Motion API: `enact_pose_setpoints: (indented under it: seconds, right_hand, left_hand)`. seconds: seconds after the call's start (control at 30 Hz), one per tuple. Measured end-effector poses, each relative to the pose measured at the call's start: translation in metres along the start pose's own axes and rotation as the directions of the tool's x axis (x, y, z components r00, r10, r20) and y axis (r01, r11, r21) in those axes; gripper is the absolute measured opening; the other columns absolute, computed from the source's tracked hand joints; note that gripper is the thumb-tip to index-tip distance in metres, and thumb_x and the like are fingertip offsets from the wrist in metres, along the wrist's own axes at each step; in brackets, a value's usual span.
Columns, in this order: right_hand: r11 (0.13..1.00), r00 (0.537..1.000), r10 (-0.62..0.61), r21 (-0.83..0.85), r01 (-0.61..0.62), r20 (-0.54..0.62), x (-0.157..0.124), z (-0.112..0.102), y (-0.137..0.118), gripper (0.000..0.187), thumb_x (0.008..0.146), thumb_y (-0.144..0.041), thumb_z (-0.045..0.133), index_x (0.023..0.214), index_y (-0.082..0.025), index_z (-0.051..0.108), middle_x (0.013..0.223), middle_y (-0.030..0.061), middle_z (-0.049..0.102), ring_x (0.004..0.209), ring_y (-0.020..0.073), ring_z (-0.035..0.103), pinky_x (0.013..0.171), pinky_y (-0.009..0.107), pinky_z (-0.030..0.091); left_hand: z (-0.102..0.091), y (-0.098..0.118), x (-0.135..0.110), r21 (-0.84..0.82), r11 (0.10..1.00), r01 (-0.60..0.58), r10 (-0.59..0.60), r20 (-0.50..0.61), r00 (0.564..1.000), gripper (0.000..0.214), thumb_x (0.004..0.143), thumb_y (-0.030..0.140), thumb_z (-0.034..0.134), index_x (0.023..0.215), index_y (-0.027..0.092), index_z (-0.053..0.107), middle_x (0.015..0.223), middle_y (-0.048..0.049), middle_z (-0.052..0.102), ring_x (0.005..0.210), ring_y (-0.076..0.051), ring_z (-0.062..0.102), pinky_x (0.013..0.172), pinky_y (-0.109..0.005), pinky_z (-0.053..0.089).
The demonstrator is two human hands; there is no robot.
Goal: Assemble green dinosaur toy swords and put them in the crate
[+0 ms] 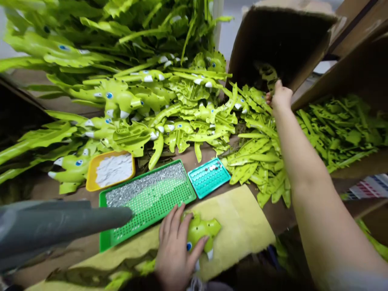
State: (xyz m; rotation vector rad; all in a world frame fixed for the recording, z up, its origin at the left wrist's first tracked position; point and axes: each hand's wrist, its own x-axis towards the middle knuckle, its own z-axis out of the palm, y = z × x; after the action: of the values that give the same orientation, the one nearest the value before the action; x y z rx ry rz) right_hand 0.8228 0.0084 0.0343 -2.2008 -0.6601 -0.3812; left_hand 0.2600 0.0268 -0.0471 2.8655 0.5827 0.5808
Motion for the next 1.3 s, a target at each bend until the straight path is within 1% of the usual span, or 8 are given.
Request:
enact_pose_setpoints:
  seconds: [0.1,0.2,0.4,0.6,0.9,1.07,1.2,1.3]
  right_hand:
    - [0.921,0.996,0.077,0.385,-0.052,-0.05,-0.094,-0.034,-0.01,0.049,0.098,-0.054,0.017,0.125,-0.022,0.043,0.122,0.0162,0.063,0.097,0.0167,0.065,0.076,0.033,0.052]
    - [0.61,0.985,0.15,0.777,-0.156,0.079,-0.22,-0.051,-0.045,0.029,0.083,-0.043,0.06,0.107,-0.029,0.05,0.103,0.003,0.068,0.09,0.0153,0.066,0.075,0.031,0.053]
    - [0.314,0.824,0.099,0.768,-0.557,0.557,-0.392,-0.04,-0.112,0.014,0.077,-0.025,0.068,0.088,-0.027,0.061,0.087,-0.0037,0.073,0.091,0.0151,0.068,0.095,0.035,0.051]
    - [0.167,0.532,-0.148,0.551,-0.817,0.834,-0.409,-0.055,-0.117,0.019,0.075,-0.037,0.067,0.09,-0.024,0.066,0.092,0.0027,0.073,0.104,0.0236,0.066,0.096,0.041,0.051]
    - [0.421,0.667,-0.127,0.648,-0.634,0.735,-0.415,-0.046,-0.103,0.038,0.083,-0.06,0.057,0.094,-0.026,0.072,0.105,0.0033,0.071,0.12,0.0236,0.057,0.112,0.042,0.039]
    - [0.476,0.637,-0.132,0.612,-0.632,0.76,-0.41,-0.056,-0.09,0.038,0.083,-0.058,0.059,0.099,-0.026,0.071,0.103,0.0031,0.071,0.116,0.0229,0.059,0.113,0.041,0.038]
    - [0.45,0.523,-0.156,0.532,-0.717,0.838,-0.415,-0.053,-0.102,0.05,0.063,-0.053,0.079,0.101,-0.024,0.067,0.104,0.0025,0.07,0.103,0.0227,0.065,0.097,0.038,0.05]
    - [0.475,0.56,-0.048,0.512,-0.716,0.827,-0.421,-0.044,-0.116,0.05,0.059,-0.05,0.082,0.098,-0.023,0.066,0.096,0.0006,0.071,0.093,0.0211,0.066,0.088,0.035,0.054]
  left_hand:
    - [-0.02,0.004,0.013,-0.108,0.994,-0.002,0.015,0.122,0.992,0.034,0.084,0.047,0.065,0.097,0.017,0.056,0.128,-0.0197,0.06,0.121,-0.036,0.054,0.102,-0.053,0.042]
    - [-0.035,0.003,0.028,-0.184,0.982,0.037,0.008,0.239,0.971,0.039,0.076,0.045,0.075,0.093,0.017,0.054,0.112,-0.0144,0.066,0.104,-0.03,0.062,0.089,-0.044,0.051]
    - [-0.049,0.012,0.044,-0.15,0.988,-0.046,0.098,0.361,0.928,0.057,0.074,0.051,0.076,0.113,0.015,0.056,0.113,-0.0125,0.062,0.106,-0.031,0.058,0.088,-0.042,0.051]
    - [-0.052,0.019,0.041,-0.112,0.994,-0.021,0.069,0.441,0.895,0.051,0.076,0.056,0.072,0.107,0.018,0.058,0.103,-0.0086,0.064,0.102,-0.029,0.06,0.082,-0.037,0.05]
    - [-0.05,0.019,0.048,-0.133,0.991,0.011,0.053,0.462,0.885,0.054,0.074,0.055,0.074,0.108,0.017,0.058,0.108,-0.0088,0.065,0.104,-0.028,0.06,0.085,-0.037,0.049]
    - [-0.048,0.015,0.048,-0.163,0.986,0.021,0.059,0.47,0.881,0.056,0.073,0.056,0.074,0.109,0.017,0.058,0.109,-0.0087,0.065,0.105,-0.028,0.06,0.086,-0.037,0.048]
    - [-0.045,0.012,0.05,-0.208,0.978,0.029,0.069,0.45,0.89,0.056,0.073,0.058,0.072,0.109,0.017,0.06,0.107,-0.0092,0.066,0.102,-0.027,0.061,0.088,-0.037,0.048]
    - [-0.047,0.009,0.056,-0.187,0.982,0.014,0.075,0.462,0.884,0.058,0.076,0.062,0.066,0.113,0.017,0.061,0.107,-0.0112,0.066,0.101,-0.029,0.062,0.087,-0.038,0.048]
